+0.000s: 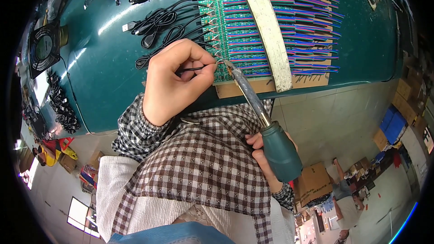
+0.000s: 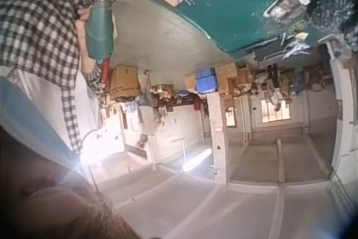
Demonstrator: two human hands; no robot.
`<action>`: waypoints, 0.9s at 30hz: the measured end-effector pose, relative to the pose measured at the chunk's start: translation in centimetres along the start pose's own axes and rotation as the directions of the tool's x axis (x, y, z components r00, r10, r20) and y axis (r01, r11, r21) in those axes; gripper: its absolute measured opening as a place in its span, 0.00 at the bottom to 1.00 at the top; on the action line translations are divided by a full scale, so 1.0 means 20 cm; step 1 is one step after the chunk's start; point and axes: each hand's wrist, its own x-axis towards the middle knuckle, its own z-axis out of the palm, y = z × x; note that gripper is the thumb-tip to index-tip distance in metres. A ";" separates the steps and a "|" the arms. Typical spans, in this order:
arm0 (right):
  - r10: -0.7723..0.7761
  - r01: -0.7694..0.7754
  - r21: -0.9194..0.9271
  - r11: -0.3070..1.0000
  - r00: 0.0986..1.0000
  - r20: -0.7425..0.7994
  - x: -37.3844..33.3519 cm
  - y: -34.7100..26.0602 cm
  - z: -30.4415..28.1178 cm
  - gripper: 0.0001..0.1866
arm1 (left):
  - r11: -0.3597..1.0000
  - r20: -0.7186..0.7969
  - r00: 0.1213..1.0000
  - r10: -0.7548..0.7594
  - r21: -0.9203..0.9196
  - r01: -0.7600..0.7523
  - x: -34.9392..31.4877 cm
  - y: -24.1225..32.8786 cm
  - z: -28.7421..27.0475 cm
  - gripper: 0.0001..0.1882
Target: The person solders multiple colored wires onto a green printed circuit board using a soldering iron.
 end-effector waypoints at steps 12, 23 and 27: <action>0.009 -0.009 -0.065 0.998 1.000 -0.004 -0.01 -0.03 0.00 0.22 | 1.000 0.010 1.000 -0.014 -0.002 0.014 0.00 0.00 0.00 0.05; 0.027 -0.028 -0.031 0.999 1.000 -0.004 -0.01 -0.03 0.01 0.21 | 1.000 0.004 1.000 -0.015 -0.003 0.015 0.00 0.00 0.00 0.05; 0.013 -0.013 -0.015 1.000 1.000 -0.006 -0.01 0.01 -0.01 0.22 | 1.000 -0.010 1.000 -0.017 -0.007 0.017 0.01 0.01 0.01 0.06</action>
